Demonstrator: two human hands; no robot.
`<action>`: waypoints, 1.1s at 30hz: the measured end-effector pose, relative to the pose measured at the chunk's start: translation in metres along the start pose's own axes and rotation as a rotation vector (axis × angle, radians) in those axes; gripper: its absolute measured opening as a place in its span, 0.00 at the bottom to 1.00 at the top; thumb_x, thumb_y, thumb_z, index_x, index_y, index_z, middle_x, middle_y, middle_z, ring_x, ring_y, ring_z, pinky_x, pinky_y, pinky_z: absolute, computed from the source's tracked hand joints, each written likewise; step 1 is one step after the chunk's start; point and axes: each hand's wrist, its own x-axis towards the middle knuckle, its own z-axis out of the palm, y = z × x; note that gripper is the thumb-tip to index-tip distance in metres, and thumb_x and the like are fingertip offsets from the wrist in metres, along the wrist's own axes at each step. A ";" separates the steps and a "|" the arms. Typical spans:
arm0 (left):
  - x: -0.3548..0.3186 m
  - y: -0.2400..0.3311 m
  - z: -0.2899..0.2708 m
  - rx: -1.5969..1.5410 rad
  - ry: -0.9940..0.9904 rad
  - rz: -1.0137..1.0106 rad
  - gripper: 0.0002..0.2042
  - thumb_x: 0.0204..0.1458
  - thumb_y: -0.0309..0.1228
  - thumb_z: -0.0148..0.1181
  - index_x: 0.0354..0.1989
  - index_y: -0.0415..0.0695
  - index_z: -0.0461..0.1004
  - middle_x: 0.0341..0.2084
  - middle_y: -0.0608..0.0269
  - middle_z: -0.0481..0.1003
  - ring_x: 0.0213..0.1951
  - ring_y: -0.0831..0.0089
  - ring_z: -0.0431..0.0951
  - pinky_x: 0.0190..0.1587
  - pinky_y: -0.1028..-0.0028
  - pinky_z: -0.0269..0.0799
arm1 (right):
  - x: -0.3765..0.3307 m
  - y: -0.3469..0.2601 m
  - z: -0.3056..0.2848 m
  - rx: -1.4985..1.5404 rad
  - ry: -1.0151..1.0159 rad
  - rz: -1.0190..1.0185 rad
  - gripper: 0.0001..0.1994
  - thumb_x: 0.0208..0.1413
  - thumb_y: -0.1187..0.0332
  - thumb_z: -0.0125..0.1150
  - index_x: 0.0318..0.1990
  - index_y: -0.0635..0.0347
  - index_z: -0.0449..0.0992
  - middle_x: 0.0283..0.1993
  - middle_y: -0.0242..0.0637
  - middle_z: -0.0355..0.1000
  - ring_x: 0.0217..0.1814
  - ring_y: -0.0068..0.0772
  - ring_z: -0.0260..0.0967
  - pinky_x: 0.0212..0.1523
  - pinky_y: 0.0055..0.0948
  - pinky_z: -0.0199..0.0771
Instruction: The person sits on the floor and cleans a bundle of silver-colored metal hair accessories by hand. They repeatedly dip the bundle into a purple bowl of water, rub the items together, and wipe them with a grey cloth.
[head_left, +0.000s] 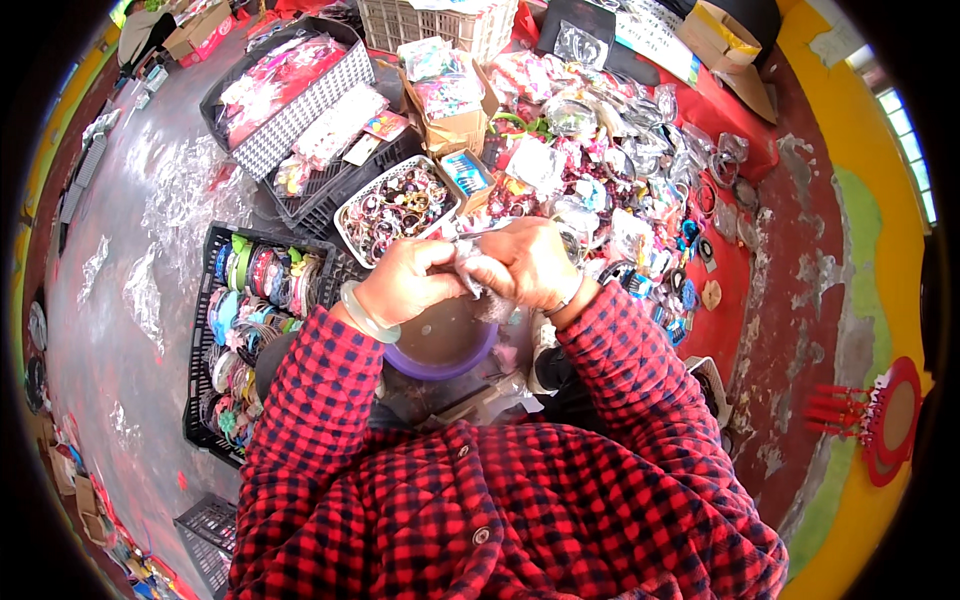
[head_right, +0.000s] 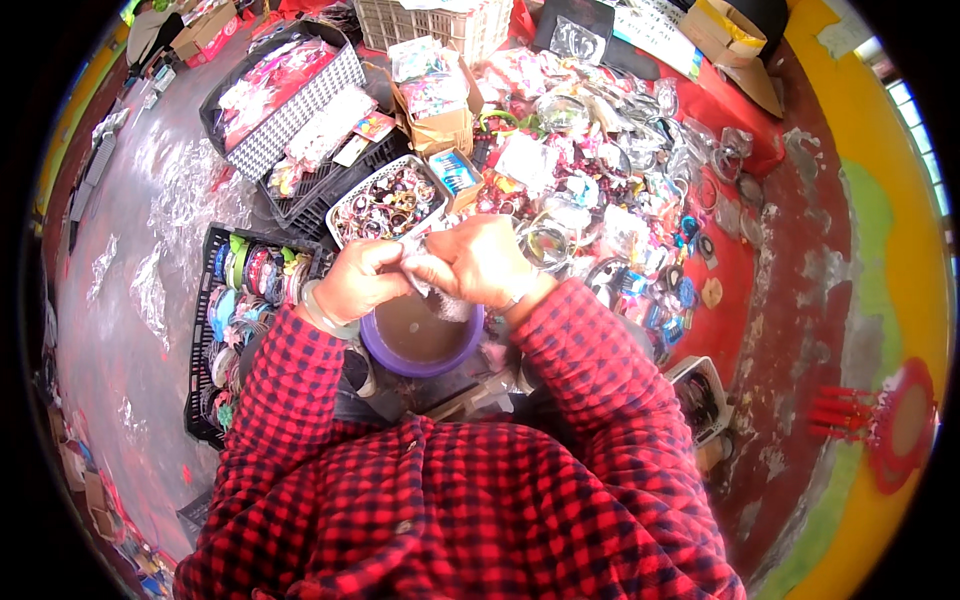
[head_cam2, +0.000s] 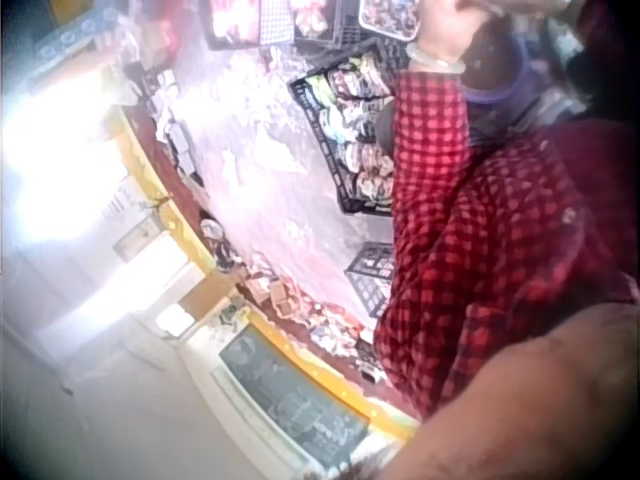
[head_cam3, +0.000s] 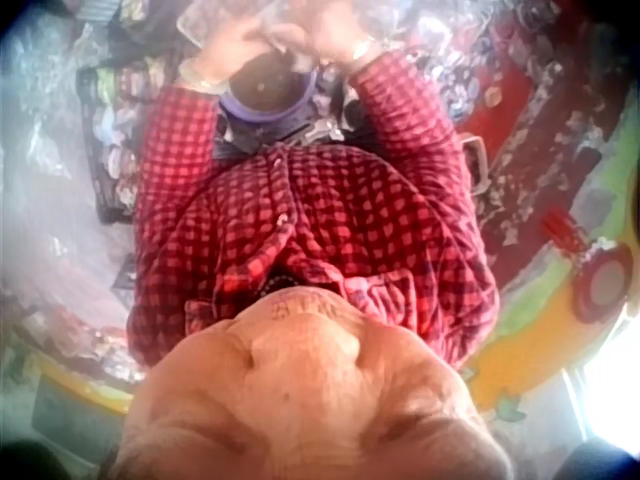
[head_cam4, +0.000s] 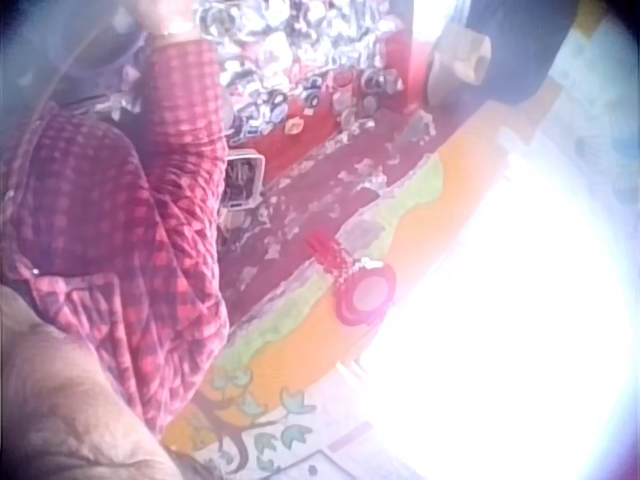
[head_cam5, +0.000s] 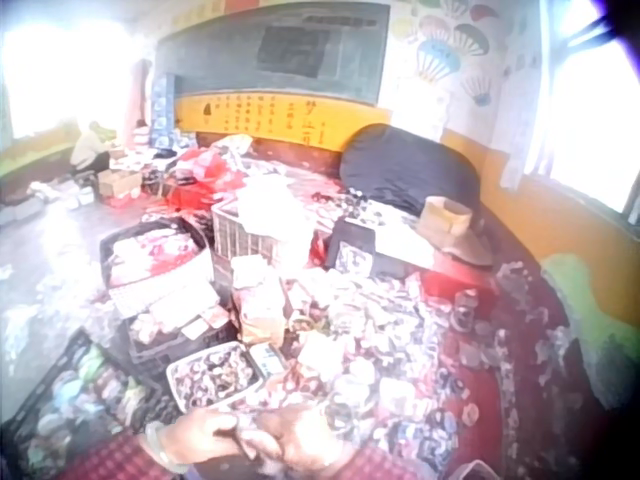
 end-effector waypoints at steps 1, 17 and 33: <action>-0.001 0.006 -0.002 -0.028 -0.017 -0.011 0.06 0.44 0.21 0.59 0.33 0.37 0.75 0.24 0.66 0.75 0.29 0.83 0.72 0.32 0.79 0.69 | 0.001 0.003 -0.003 0.021 0.016 -0.026 0.19 0.49 0.52 0.55 0.15 0.54 0.68 0.13 0.39 0.63 0.16 0.44 0.64 0.19 0.37 0.62; -0.016 0.012 -0.026 -0.028 -0.036 0.019 0.10 0.38 0.16 0.62 0.32 0.32 0.73 0.32 0.59 0.73 0.34 0.75 0.73 0.36 0.77 0.69 | -0.004 0.019 -0.027 0.246 -0.106 0.079 0.12 0.50 0.63 0.57 0.24 0.62 0.75 0.17 0.39 0.67 0.18 0.35 0.65 0.21 0.28 0.63; -0.009 0.001 -0.040 -0.625 0.460 0.000 0.07 0.50 0.23 0.53 0.37 0.38 0.69 0.30 0.62 0.74 0.30 0.79 0.71 0.34 0.82 0.64 | -0.008 0.059 -0.014 1.773 0.408 0.846 0.15 0.56 0.67 0.50 0.48 0.65 0.64 0.44 0.38 0.68 0.43 0.33 0.67 0.43 0.30 0.70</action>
